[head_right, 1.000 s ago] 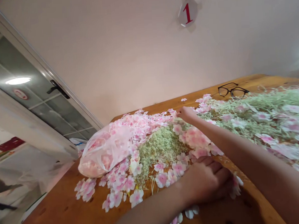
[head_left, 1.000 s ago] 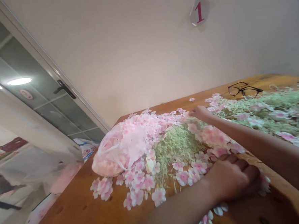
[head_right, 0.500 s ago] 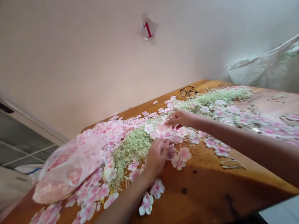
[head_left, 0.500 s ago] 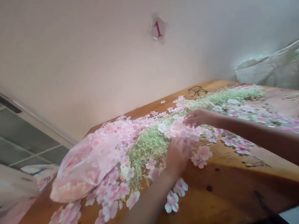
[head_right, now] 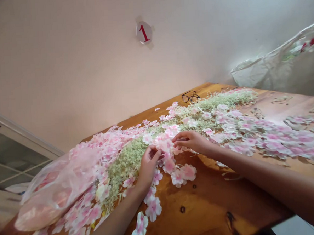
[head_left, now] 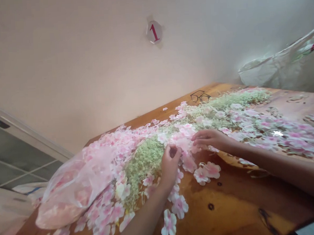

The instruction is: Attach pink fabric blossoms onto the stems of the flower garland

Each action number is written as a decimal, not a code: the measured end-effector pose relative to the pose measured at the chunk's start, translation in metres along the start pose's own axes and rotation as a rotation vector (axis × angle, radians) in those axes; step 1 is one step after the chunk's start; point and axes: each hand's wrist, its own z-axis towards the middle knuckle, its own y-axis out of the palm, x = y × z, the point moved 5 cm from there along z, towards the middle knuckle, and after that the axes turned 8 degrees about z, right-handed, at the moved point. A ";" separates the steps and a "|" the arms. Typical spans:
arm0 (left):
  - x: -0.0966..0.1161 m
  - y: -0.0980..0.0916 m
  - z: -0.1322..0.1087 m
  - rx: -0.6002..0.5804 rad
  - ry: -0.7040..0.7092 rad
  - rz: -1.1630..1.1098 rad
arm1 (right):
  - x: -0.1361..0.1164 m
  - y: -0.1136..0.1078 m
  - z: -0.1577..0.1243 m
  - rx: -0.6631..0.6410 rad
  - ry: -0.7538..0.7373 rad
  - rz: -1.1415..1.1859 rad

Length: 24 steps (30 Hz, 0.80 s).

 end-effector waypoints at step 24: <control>0.000 0.011 -0.003 -0.106 0.083 0.027 | -0.009 0.011 -0.023 0.106 -0.100 0.115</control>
